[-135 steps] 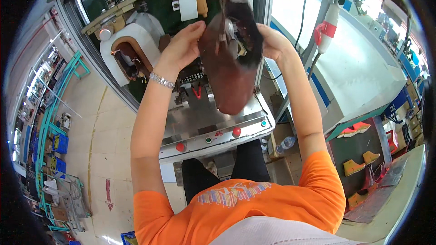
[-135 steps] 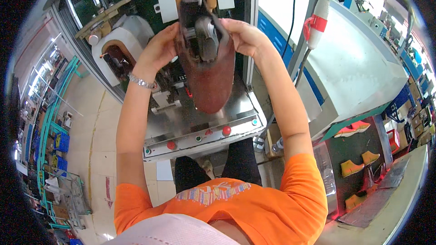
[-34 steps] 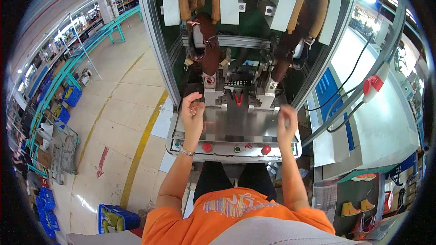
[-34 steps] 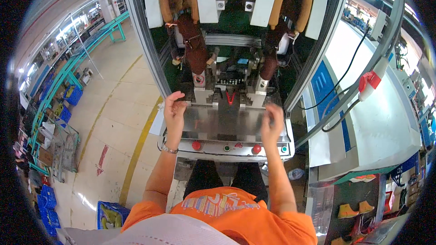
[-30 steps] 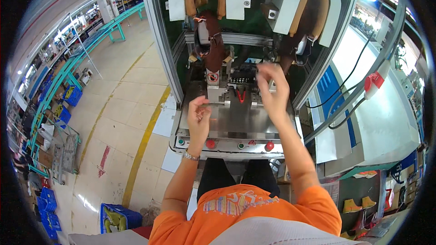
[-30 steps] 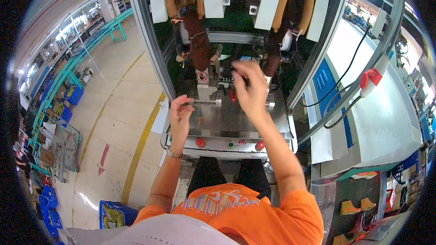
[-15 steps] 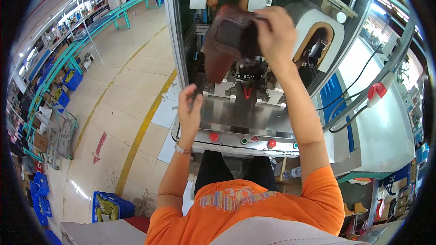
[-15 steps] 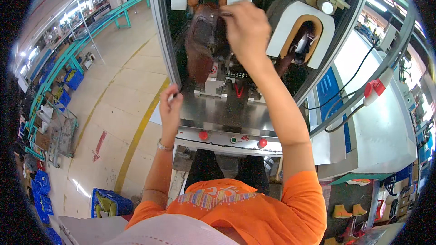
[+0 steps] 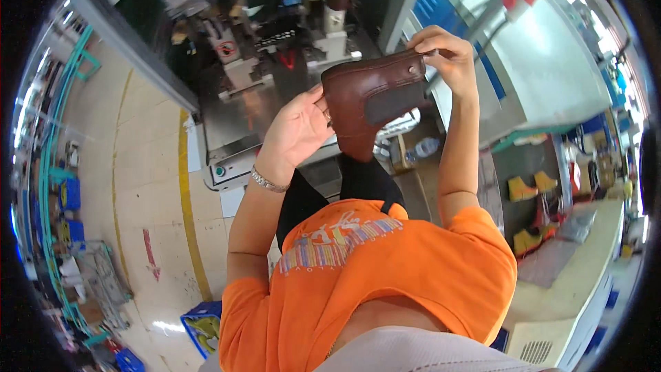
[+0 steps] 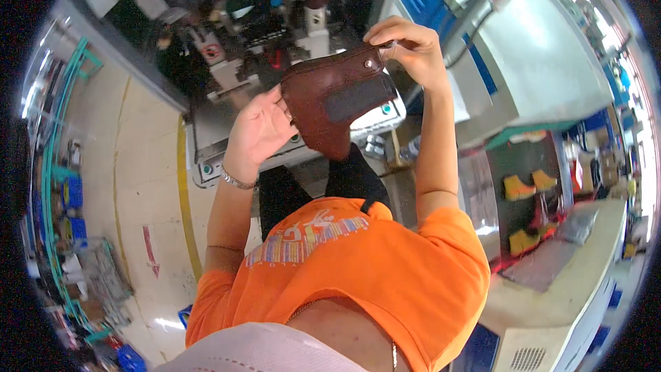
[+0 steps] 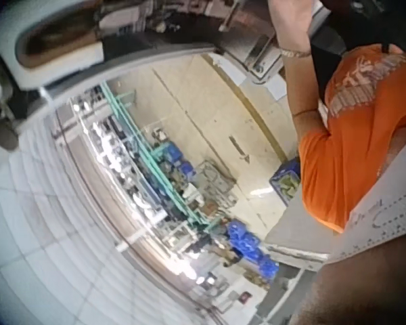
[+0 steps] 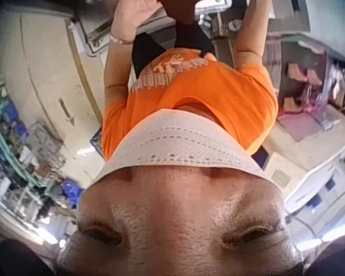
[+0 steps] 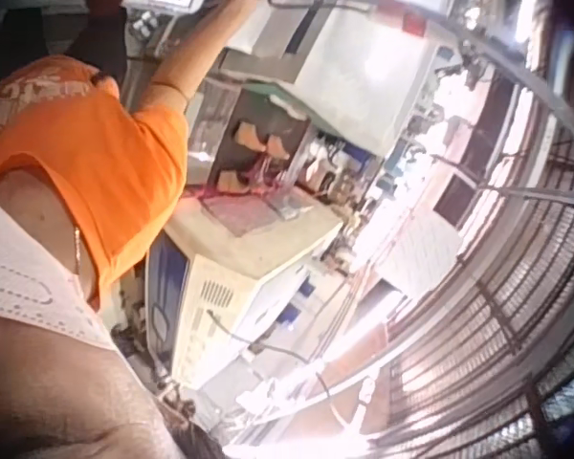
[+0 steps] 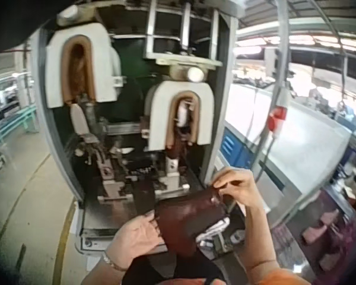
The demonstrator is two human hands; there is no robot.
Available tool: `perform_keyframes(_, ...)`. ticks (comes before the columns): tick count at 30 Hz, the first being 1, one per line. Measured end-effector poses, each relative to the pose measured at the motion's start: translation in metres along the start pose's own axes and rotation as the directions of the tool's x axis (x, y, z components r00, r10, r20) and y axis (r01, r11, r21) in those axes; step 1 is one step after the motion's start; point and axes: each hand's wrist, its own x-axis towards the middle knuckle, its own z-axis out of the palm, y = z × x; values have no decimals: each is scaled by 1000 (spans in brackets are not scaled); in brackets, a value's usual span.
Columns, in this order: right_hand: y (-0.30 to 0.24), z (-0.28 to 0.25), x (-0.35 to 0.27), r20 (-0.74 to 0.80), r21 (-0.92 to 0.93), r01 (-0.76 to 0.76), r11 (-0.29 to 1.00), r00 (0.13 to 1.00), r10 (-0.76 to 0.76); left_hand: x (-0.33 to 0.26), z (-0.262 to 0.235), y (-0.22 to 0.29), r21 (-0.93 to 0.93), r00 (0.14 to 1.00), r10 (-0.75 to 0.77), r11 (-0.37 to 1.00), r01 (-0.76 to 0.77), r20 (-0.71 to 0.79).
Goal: The person repeatedly picks up brown shoes from a nearby table and places them into a machine. They adjust the shoes within the machine's clamps and press a button to operate it. After the cycle, they remove the shoes and place them back on the table, repeating this sequence for multiple pairs.
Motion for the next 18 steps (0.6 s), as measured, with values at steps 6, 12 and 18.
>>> perform_keyframes(6,18,-53,-57,-58,21,-175,984,983,176,31,9,-69,126,997,-68,990,71,-32)
perform_keyframes(12,15,-79,-77,-6,48,-221,974,975,221,49,-9,-101,-52,983,-177,982,180,42)
perform_keyframes(18,2,-87,-94,-2,17,-255,967,967,255,56,2,-109,-45,963,-262,965,259,-67)
